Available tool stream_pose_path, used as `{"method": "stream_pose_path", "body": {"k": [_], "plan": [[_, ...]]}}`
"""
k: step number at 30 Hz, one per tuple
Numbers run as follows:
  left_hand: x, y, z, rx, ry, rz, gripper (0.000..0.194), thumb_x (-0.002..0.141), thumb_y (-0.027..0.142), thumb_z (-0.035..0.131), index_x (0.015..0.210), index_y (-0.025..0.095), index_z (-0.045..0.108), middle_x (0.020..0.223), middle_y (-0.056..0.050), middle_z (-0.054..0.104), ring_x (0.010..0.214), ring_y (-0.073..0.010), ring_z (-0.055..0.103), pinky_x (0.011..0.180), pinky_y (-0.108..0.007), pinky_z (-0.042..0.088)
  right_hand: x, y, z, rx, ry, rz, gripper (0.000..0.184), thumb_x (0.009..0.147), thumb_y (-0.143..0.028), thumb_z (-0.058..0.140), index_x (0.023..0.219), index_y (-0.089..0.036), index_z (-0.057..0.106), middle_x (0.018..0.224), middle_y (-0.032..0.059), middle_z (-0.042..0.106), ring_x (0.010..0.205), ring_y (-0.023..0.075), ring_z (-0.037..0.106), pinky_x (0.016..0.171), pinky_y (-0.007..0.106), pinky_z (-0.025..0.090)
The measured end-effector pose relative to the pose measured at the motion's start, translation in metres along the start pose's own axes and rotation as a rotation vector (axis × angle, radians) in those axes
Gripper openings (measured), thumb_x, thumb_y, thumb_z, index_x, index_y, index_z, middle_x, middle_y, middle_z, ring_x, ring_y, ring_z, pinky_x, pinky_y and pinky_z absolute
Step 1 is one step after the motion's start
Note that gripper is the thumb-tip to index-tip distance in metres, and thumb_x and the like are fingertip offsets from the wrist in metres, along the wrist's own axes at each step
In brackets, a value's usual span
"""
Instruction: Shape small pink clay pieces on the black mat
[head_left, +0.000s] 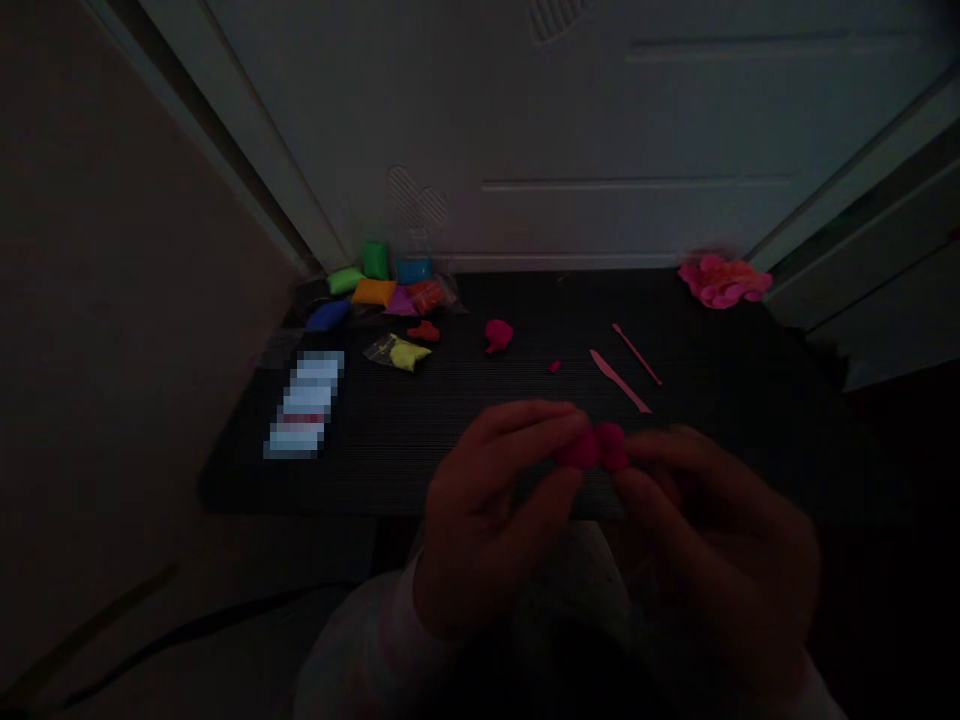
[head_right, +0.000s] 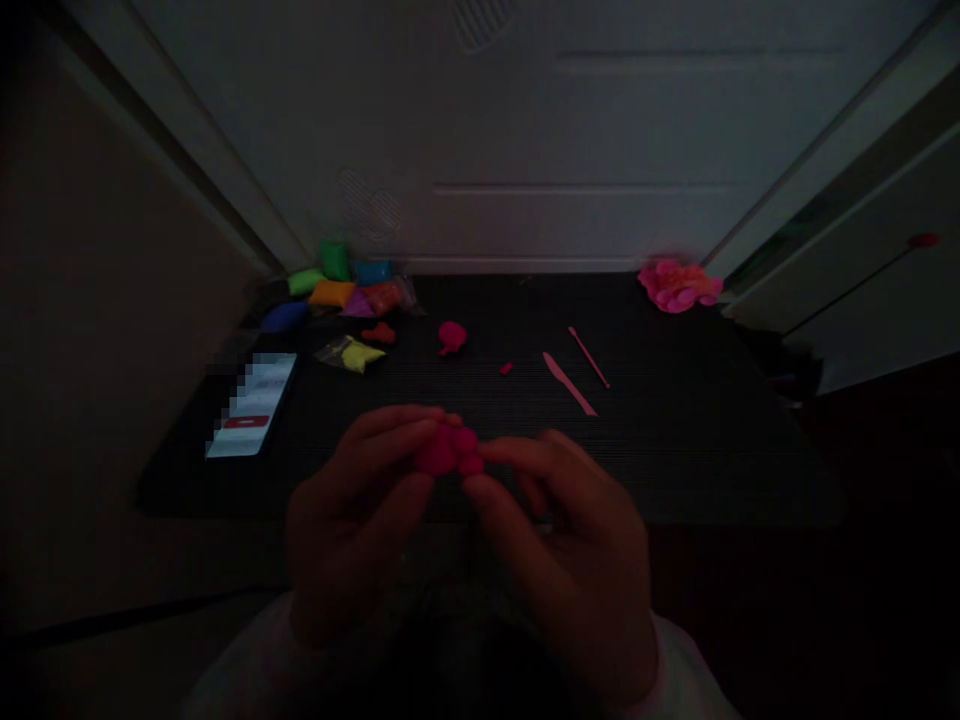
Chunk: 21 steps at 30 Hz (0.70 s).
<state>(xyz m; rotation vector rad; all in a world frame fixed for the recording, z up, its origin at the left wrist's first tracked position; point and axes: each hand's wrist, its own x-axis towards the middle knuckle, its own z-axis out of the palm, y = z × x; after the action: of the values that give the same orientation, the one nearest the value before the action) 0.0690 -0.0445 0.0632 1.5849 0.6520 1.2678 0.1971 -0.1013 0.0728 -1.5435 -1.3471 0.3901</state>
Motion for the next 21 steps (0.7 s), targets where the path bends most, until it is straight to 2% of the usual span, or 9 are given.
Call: {"method": "stream_pose_path", "body": {"k": [3,6,10,13,17,21], "plan": [[0.001,0.003,-0.002,0.085,-0.003,-0.005,0.032,0.072,0.011,0.058,0.099,0.028,0.062,0.102,0.0,0.062,0.092,-0.0143,0.058,0.081,-0.026,0.049,0.0,0.001,0.001,0.017,-0.005,0.023,0.011,0.076,-0.027,0.058,0.087,-0.03,0.06,0.061,-0.0056,0.047,0.053,0.0066,0.043,0.045,0.019,0.034],[0.003,0.003,-0.001,0.083,0.026,-0.08,0.029,0.07,0.013,0.06,0.095,0.027,0.064,0.099,0.001,0.064,0.092,-0.0138,0.058,0.081,-0.024,0.048,0.0,0.004,0.003,0.003,-0.009,0.026,0.014,0.078,-0.028,0.056,0.091,-0.032,0.059,0.06,-0.0061,0.045,0.054,0.0064,0.043,0.047,0.018,0.034],[0.005,-0.002,0.001,-0.116,0.09,-0.295,0.022,0.071,0.019,0.062,0.091,0.026,0.064,0.092,0.002,0.066,0.083,-0.0116,0.062,0.072,-0.021,0.051,-0.003,0.01,0.006,0.026,0.022,0.051,0.022,0.077,-0.027,0.057,0.098,-0.032,0.056,0.06,-0.007,0.043,0.054,0.0059,0.043,0.049,0.017,0.037],[0.006,-0.006,0.003,-0.284,0.098,-0.386,0.017,0.072,0.02,0.061,0.087,0.026,0.065,0.085,0.003,0.068,0.077,-0.0105,0.064,0.07,-0.021,0.052,-0.005,0.013,0.009,0.016,0.067,0.047,0.02,0.075,-0.024,0.059,0.094,-0.03,0.056,0.059,-0.0078,0.043,0.053,0.0052,0.041,0.049,0.016,0.037],[0.007,-0.007,0.003,-0.317,0.076,-0.411,0.013,0.072,0.018,0.06,0.083,0.024,0.066,0.084,0.003,0.067,0.078,-0.0098,0.063,0.07,-0.019,0.052,-0.004,0.012,0.013,-0.006,0.066,-0.018,0.018,0.075,-0.02,0.059,0.091,-0.028,0.057,0.059,-0.008,0.044,0.053,0.0048,0.041,0.049,0.016,0.035],[0.005,-0.007,-0.001,-0.272,0.06,-0.372,0.02,0.071,0.016,0.062,0.087,0.027,0.066,0.093,0.003,0.064,0.084,-0.0086,0.061,0.073,-0.016,0.05,-0.003,0.01,0.014,-0.04,0.069,-0.071,0.016,0.075,-0.018,0.059,0.089,-0.026,0.057,0.059,-0.0076,0.045,0.052,0.0053,0.041,0.048,0.019,0.034]]}}
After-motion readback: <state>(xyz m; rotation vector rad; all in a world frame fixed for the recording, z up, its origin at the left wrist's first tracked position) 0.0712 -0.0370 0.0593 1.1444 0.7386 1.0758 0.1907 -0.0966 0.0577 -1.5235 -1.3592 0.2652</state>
